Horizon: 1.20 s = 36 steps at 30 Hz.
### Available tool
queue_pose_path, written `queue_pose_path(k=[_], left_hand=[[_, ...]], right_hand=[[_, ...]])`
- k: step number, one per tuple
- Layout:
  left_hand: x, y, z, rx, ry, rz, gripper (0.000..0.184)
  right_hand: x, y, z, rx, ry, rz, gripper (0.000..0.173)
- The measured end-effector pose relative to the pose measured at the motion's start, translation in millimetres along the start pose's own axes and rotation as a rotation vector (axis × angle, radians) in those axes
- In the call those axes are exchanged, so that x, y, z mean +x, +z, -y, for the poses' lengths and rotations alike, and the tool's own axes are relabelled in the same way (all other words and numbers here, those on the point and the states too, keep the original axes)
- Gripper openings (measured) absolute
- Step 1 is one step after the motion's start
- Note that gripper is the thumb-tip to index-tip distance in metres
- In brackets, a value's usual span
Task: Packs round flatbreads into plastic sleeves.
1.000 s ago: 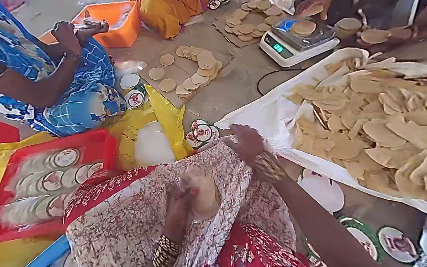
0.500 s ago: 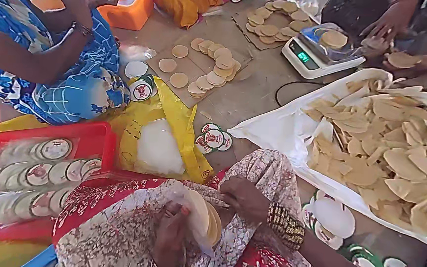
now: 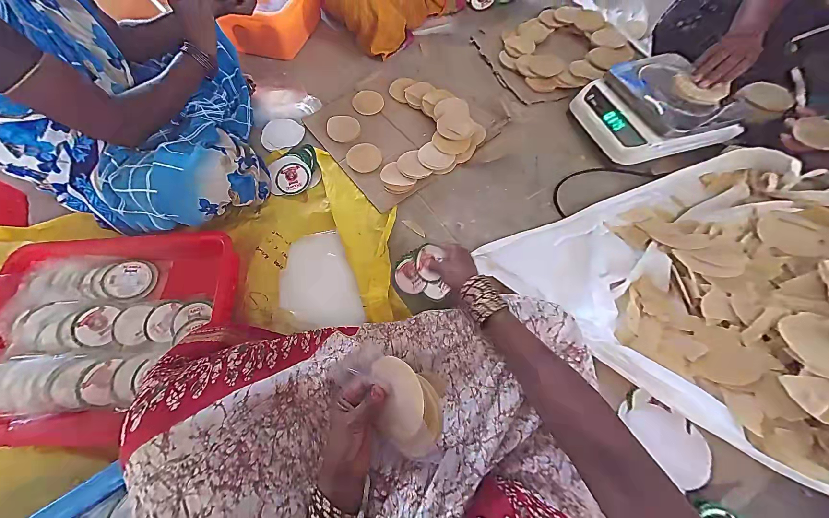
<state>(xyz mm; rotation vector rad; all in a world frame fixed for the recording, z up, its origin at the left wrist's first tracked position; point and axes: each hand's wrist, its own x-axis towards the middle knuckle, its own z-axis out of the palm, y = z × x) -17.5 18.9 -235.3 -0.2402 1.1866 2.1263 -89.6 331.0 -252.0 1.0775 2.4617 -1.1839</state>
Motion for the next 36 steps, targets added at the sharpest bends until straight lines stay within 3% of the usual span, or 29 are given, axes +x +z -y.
queue_pose_path(k=[2, 4, 9, 12, 13, 16, 19, 21, 24, 27, 28, 30, 34, 36], left_hand=[[0.1, 1.1, 1.5, 0.005, -0.008, 0.004, 0.004], [0.4, 2.4, 2.2, 0.011, -0.030, 0.009, 0.003], [1.1, 8.8, 3.9, 0.029, -0.055, 0.023, 0.004], [-1.0, 7.6, 4.9, 0.050, -0.050, 0.016, 0.006], [-1.3, 8.1, 4.4, 0.058, -0.041, 0.013, 0.009], [-1.9, 11.8, 2.5, 0.078, -0.035, -0.013, 0.017], [-1.6, 14.7, 3.2, 0.055, -0.029, -0.044, 0.021], [-1.7, 17.9, 1.5, 0.024, -0.024, -0.080, 0.022], [1.3, 24.0, -4.5, -0.011, -0.011, -0.148, 0.018], [8.7, 31.6, -6.5, -0.080, 0.033, -0.185, 0.013], [11.6, 36.5, -6.9, -0.107, 0.051, -0.202, 0.012], [13.8, 46.6, -8.6, -0.147, 0.072, -0.211, 0.012], [7.3, 57.2, -8.8, -0.216, 0.120, -0.150, 0.013], [4.2, 58.0, -13.3, -0.268, 0.129, -0.142, 0.013]], right_hand=[[-7.9, -19.3, -8.7, 0.204, -0.016, -0.169, 0.034], [-16.5, -38.4, -19.9, 0.396, 0.000, -0.245, 0.029], [-26.9, -78.1, -54.0, 0.300, -0.016, -0.265, 0.019], [-38.0, -86.3, -52.3, 0.471, -0.012, -0.145, 0.035], [-36.8, -88.3, -54.2, 0.417, -0.006, -0.127, 0.044], [-24.7, -91.0, -67.1, -0.045, 0.017, -0.200, 0.071], [-23.3, -84.1, -61.0, -0.370, 0.162, -0.037, 0.096], [-31.2, -73.8, -56.2, -0.426, 0.131, 0.004, 0.093], [-58.9, -52.9, -37.5, -0.177, -0.169, -0.075, 0.075], [-105.2, -9.7, -9.1, 0.377, -0.376, 0.212, 0.059], [-120.9, 3.0, 0.9, 0.508, -0.386, 0.344, 0.059], [-145.0, 21.7, 13.8, 0.611, -0.388, 0.438, 0.052], [-165.1, 31.7, 27.1, 0.735, -0.337, 0.247, 0.023], [-170.0, 23.0, 29.4, 0.784, -0.263, 0.260, 0.042]])
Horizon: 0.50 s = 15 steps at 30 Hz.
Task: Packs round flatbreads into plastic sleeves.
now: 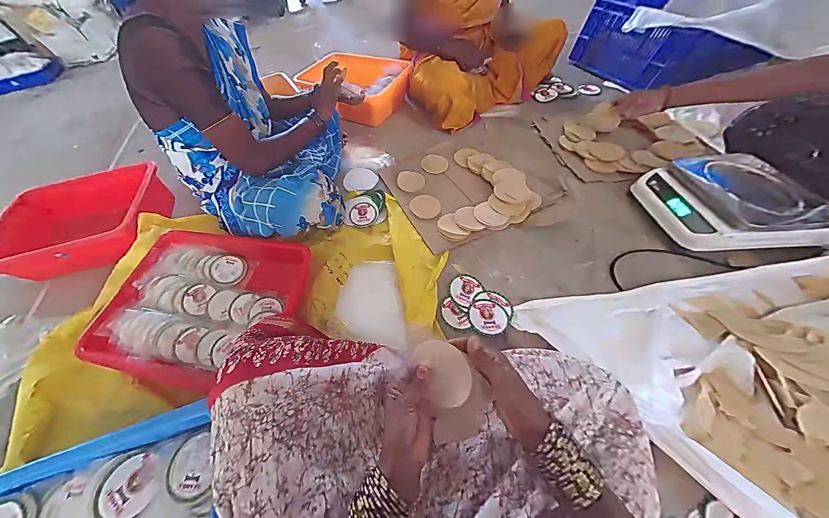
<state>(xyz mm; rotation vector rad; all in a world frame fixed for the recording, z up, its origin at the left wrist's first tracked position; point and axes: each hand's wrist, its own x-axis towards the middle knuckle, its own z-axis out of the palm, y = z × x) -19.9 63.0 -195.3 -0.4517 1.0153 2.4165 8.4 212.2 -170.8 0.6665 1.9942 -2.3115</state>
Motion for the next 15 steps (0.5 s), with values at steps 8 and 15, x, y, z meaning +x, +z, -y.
queue_pose_path(k=[8, 15], left_hand=[[-6.7, -5.0, 1.8, -0.065, -0.029, 0.027, 0.014], [-8.6, -5.7, -3.0, -0.047, -0.034, 0.118, 0.015]], right_hand=[[-15.7, 9.3, -10.5, 0.071, 0.112, -0.031, 0.028], [-24.8, 8.8, -18.1, 0.156, -0.273, -0.193, 0.028]])
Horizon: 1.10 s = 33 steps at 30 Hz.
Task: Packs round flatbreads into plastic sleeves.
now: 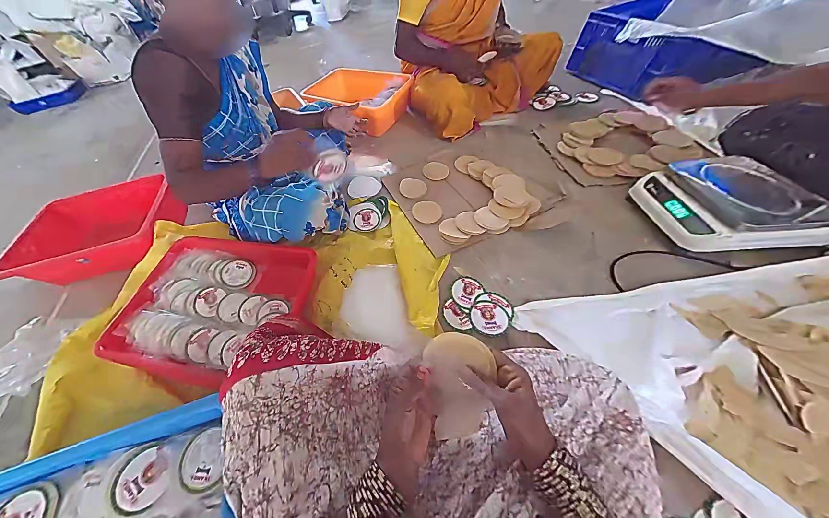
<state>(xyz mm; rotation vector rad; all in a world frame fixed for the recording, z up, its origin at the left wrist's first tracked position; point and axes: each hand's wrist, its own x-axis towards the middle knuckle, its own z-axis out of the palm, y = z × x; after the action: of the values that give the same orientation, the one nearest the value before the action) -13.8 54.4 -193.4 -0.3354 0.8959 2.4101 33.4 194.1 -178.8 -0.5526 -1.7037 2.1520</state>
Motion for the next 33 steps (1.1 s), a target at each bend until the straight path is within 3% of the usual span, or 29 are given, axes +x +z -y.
queue_pose_path(k=[4, 8, 11, 16, 19, 22, 25, 28, 30, 33], left_hand=[[-2.2, 6.6, 11.0, 0.058, -0.015, 0.065, 0.013], [-0.1, -0.2, 6.2, 0.034, -0.010, 0.060, 0.012], [-2.2, 0.7, 10.8, 0.056, -0.045, 0.054, 0.018], [6.2, -4.8, 5.2, 0.204, -0.026, 0.111, 0.011], [13.5, -6.6, -6.5, 0.321, -0.022, 0.140, 0.011], [29.8, -0.1, -24.9, 0.361, -0.065, 0.037, 0.009], [62.0, 12.0, -63.4, 0.355, -0.003, -0.046, 0.008], [94.7, 19.4, -108.1, 0.263, 0.169, -0.189, 0.007], [109.5, 13.7, -125.9, 0.205, 0.258, -0.281, 0.008], [122.2, -5.1, -129.4, 0.136, 0.249, -0.406, 0.015]], right_hand=[[-0.4, -3.3, -19.0, -0.050, -0.186, 0.058, 0.025], [0.2, -4.4, -6.0, -0.028, -0.225, 0.010, 0.025], [-1.2, -2.4, -16.2, -0.077, -0.189, 0.089, 0.025], [4.4, 0.8, -11.2, -0.181, -0.077, 0.032, 0.031], [8.8, -1.1, -8.6, -0.402, -0.011, 0.117, 0.041], [23.1, -6.1, -7.2, -0.477, 0.019, 0.250, 0.041], [52.8, -6.5, 7.6, -0.476, 0.026, 0.282, 0.045], [105.7, 5.4, 19.0, -0.529, -0.003, 0.197, 0.036], [151.6, 22.2, 23.4, -0.678, -0.062, 0.180, 0.034], [233.7, 59.3, 29.0, -0.916, -0.109, 0.266, 0.039]])
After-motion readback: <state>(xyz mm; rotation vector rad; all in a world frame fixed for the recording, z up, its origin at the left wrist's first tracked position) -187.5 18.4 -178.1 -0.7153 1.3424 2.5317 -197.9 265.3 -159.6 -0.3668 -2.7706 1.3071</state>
